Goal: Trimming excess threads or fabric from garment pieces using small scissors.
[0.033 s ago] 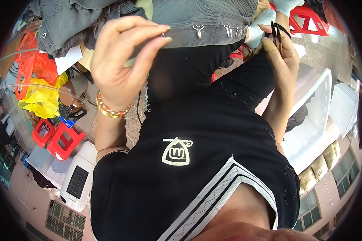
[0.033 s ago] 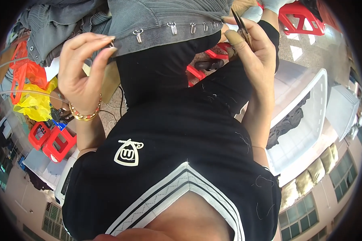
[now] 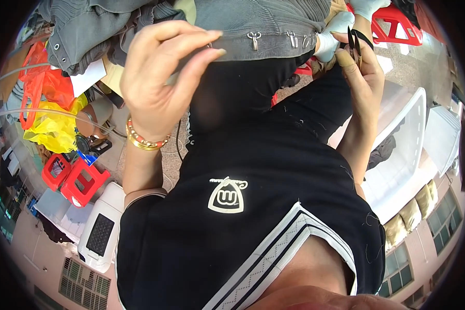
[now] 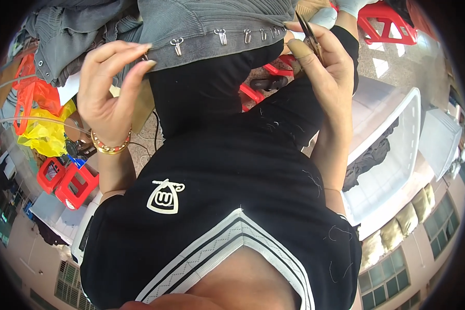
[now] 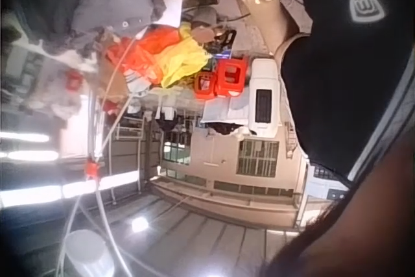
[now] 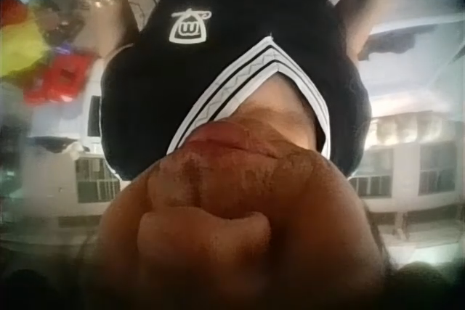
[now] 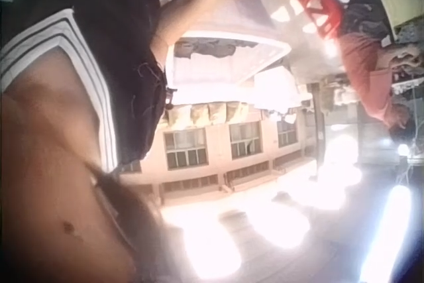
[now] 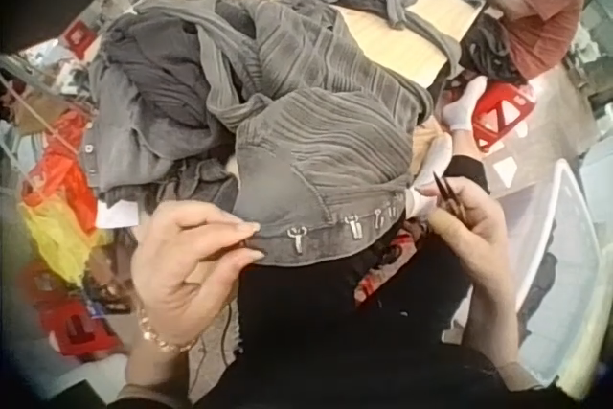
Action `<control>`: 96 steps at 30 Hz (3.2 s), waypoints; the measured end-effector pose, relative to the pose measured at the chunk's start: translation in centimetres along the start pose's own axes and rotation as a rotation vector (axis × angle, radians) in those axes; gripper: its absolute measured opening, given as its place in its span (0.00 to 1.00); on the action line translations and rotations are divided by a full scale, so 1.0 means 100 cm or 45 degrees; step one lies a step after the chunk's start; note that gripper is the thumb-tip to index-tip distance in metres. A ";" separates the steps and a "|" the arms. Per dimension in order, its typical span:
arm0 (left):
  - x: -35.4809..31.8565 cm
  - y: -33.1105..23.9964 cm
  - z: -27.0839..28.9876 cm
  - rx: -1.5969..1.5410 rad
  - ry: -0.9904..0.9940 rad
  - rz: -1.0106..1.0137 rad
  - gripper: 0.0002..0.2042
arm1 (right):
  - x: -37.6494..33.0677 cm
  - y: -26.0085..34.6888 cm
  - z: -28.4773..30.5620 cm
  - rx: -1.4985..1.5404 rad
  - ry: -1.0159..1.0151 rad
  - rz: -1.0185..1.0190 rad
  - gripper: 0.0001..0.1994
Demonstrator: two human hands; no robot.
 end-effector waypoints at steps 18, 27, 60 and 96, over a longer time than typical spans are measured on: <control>0.004 0.004 -0.005 -0.040 -0.065 -0.168 0.06 | 0.004 0.039 -0.044 -0.211 0.189 0.352 0.18; 0.001 0.010 -0.001 -0.226 -0.103 0.053 0.08 | 0.007 0.035 -0.050 -0.255 0.167 0.311 0.17; -0.005 -0.008 -0.007 0.088 -0.130 -0.211 0.13 | 0.000 0.018 -0.040 -0.253 0.150 0.275 0.16; 0.011 -0.015 -0.001 0.168 -0.022 -0.251 0.09 | 0.018 0.090 -0.087 -0.870 0.366 0.452 0.19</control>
Point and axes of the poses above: each hand's wrist, its own x-axis towards the middle knuckle, its own z-axis out of the back of the hand, y = z × x, the point moved 5 cm from there along x, towards the middle knuckle, and after that the axes turned 10 degrees about x, right-handed, at the moved point
